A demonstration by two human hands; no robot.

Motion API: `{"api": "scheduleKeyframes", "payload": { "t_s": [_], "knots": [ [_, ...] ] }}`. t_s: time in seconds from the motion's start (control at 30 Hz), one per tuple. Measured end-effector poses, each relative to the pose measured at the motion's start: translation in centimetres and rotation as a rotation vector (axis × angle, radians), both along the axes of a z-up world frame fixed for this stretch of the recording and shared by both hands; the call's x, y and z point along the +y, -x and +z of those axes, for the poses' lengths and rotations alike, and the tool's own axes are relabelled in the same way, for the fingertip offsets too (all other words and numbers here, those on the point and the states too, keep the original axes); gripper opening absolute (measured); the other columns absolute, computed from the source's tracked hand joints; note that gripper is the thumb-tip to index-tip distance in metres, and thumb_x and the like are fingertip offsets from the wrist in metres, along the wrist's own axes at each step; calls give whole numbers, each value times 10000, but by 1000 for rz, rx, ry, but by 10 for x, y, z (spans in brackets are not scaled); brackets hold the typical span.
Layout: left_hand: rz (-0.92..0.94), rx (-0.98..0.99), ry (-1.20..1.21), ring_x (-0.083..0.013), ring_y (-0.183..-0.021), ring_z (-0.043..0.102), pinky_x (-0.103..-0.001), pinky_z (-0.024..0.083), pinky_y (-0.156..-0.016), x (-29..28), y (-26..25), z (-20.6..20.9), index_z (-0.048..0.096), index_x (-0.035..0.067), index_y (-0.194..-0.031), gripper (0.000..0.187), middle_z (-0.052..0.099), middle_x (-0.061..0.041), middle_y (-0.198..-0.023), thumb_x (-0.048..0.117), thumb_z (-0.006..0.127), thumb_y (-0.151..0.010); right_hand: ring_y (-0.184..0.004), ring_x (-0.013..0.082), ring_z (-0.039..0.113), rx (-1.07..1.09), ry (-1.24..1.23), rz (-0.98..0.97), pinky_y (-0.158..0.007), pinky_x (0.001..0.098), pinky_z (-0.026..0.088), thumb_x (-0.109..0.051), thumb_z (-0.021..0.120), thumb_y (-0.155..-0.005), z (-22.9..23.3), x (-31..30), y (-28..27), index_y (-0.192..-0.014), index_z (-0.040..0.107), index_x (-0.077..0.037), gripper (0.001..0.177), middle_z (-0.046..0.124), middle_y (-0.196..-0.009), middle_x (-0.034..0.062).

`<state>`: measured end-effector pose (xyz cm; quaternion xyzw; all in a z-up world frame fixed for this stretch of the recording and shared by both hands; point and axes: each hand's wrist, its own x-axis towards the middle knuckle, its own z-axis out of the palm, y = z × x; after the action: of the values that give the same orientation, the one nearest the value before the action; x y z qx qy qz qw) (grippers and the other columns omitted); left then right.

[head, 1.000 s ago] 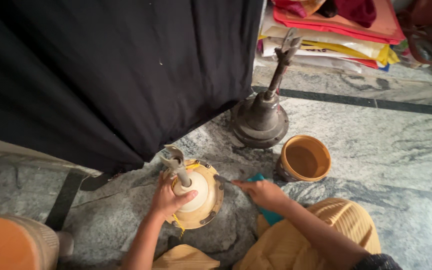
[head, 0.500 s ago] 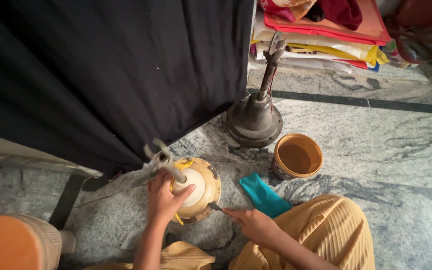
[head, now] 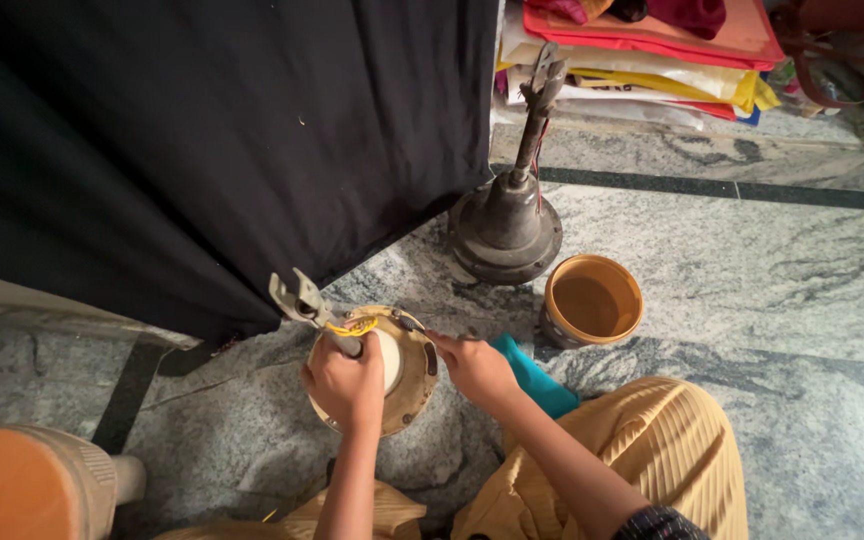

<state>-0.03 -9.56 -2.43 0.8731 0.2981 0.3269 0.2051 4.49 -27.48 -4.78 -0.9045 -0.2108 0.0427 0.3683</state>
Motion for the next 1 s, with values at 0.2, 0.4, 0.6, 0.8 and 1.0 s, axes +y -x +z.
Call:
{"api": "scheduleKeyframes", "payload": {
  "t_s": [0.2,0.4,0.6,0.8,1.0],
  "knots": [
    [-93,-5,203,-266,-878,747,-373,563,-756,13,-9,-2,767,142,-909,221,786,-38,-959,355,749,-854,-789,353,731,94,93,13,-680,474,568,-138,588,-902,2,-25,15,-1340,664,-324,482,757,-921,142],
    [-645,-151,356,-223,-892,770,-328,575,-760,48,-6,-10,726,105,-914,159,789,-27,-969,197,743,-785,-829,374,713,142,165,-11,-714,487,563,-156,609,-886,2,17,-7,-1348,658,-328,496,734,-936,167],
    [-608,-124,490,-199,-877,788,-308,583,-756,56,-17,-7,738,120,-920,141,799,-13,-952,202,727,-805,-880,388,705,102,113,-19,-740,494,558,-104,560,-886,-2,36,-9,-1371,642,-333,543,733,-1005,176],
    [-533,-50,307,-199,-851,763,-311,574,-735,49,-16,-2,766,145,-866,112,804,-21,-928,212,744,-779,-835,370,712,195,143,-2,-713,485,558,-99,569,-853,-18,-33,50,-1389,622,-328,586,735,-923,170],
    [-698,-157,433,-185,-886,779,-308,586,-800,52,-10,-9,730,106,-874,119,802,-35,-948,140,715,-762,-844,378,709,255,299,-51,-732,489,566,-160,539,-947,-7,-13,34,-1401,603,-337,492,725,-920,172]
  ]
}}
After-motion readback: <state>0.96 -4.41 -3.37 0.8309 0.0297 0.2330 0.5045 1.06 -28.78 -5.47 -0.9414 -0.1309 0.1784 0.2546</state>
